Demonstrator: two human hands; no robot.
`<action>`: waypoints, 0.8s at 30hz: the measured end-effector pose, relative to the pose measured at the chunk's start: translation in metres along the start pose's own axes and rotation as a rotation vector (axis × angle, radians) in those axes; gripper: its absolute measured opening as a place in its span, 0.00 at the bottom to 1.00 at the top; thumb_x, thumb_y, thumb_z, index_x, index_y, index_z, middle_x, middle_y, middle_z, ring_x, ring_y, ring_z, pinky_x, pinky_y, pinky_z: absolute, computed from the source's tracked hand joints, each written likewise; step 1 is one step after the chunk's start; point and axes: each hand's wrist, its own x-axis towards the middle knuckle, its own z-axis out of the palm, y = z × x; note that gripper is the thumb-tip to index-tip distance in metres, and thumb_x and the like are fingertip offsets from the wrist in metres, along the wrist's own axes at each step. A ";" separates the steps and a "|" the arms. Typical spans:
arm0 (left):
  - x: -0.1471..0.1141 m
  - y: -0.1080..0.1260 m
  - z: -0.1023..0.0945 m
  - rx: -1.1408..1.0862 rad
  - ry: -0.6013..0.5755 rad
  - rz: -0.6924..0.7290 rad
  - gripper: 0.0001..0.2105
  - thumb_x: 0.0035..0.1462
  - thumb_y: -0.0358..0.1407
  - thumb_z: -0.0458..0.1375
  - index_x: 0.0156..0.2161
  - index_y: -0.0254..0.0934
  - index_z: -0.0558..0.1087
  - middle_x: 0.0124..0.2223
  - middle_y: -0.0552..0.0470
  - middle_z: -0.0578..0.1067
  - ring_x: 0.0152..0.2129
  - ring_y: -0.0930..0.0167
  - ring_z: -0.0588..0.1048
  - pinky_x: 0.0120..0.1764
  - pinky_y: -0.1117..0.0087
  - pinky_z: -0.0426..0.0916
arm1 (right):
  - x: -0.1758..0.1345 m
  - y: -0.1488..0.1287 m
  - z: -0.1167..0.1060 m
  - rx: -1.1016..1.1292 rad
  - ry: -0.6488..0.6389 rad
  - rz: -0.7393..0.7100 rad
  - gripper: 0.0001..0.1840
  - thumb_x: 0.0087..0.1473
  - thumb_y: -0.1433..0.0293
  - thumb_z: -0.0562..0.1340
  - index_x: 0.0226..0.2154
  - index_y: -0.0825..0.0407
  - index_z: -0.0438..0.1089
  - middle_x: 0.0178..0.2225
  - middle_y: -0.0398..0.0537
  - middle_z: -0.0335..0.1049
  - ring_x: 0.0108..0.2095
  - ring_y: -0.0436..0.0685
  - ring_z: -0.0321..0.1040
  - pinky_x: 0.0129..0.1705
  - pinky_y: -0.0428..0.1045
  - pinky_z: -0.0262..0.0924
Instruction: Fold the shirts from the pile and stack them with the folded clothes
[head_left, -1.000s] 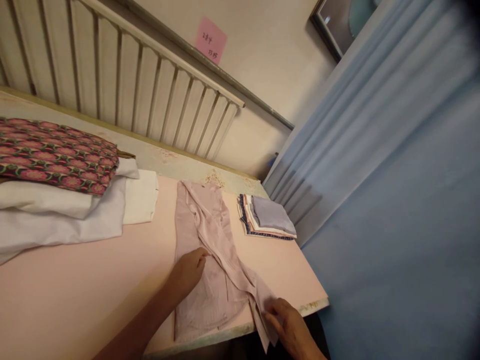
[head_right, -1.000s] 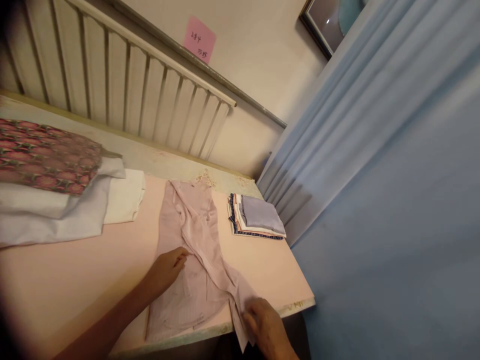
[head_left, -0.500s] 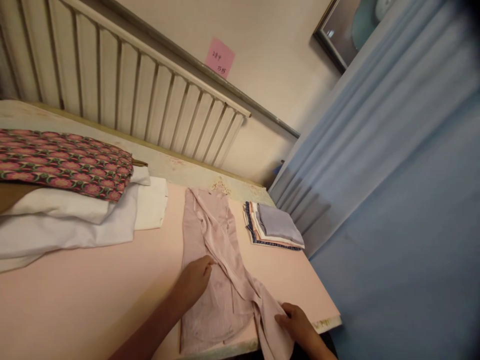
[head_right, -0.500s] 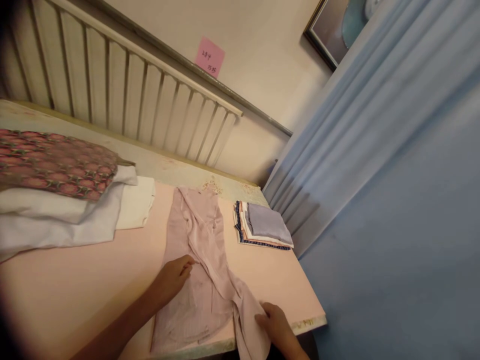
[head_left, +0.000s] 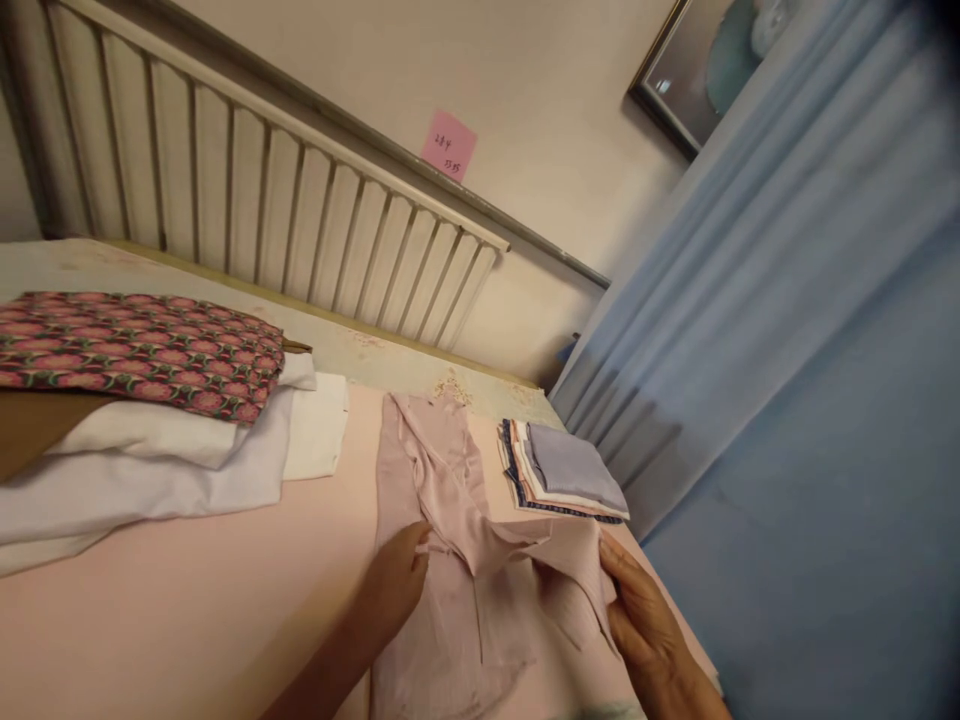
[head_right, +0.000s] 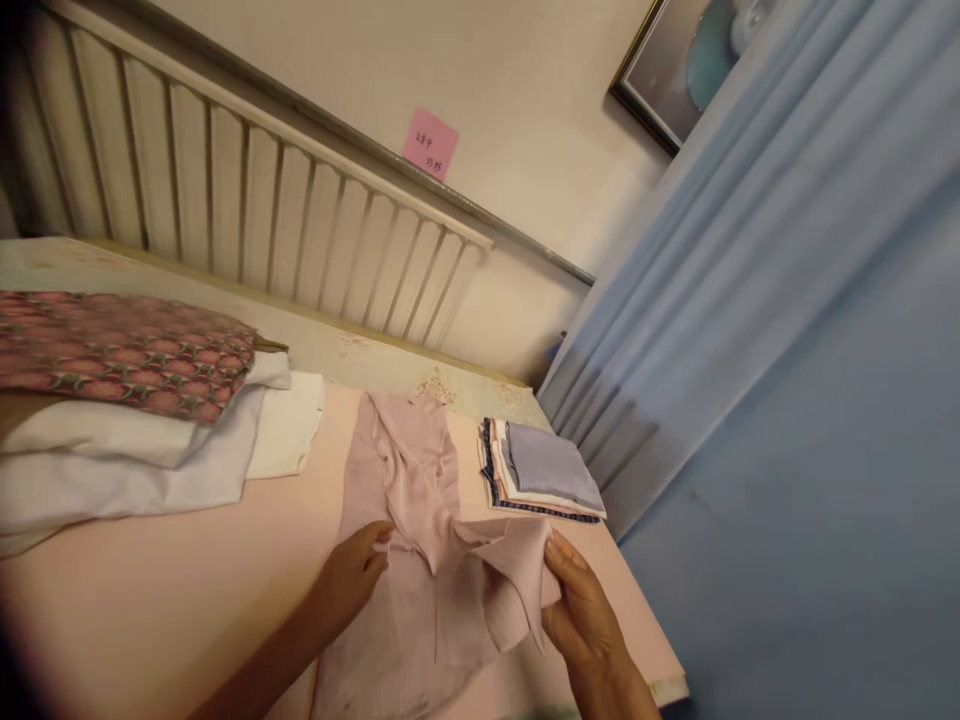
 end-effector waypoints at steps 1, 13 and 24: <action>0.001 0.000 0.000 -0.026 0.017 0.013 0.21 0.55 0.30 0.47 0.54 0.35 0.66 0.53 0.44 0.72 0.43 0.69 0.73 0.45 0.68 0.66 | 0.004 -0.003 0.009 0.041 -0.002 -0.009 0.17 0.43 0.68 0.71 0.39 0.51 0.73 0.35 0.49 0.76 0.40 0.61 0.74 0.44 0.55 0.68; 0.005 -0.005 0.006 -0.232 -0.227 -0.034 0.35 0.45 0.26 0.52 0.63 0.34 0.57 0.51 0.43 0.74 0.49 0.66 0.73 0.48 0.67 0.66 | 0.063 -0.003 0.061 0.294 -0.066 -0.046 0.15 0.46 0.77 0.68 0.39 0.51 0.72 0.33 0.43 0.77 0.35 0.54 0.75 0.45 0.50 0.70; 0.011 -0.029 0.023 -0.712 -0.251 -0.130 0.36 0.45 0.43 0.62 0.59 0.36 0.60 0.59 0.36 0.67 0.56 0.59 0.66 0.57 0.61 0.60 | 0.163 0.014 0.086 0.309 -0.091 -0.065 0.12 0.49 0.77 0.65 0.38 0.52 0.69 0.36 0.43 0.76 0.40 0.52 0.74 0.45 0.47 0.69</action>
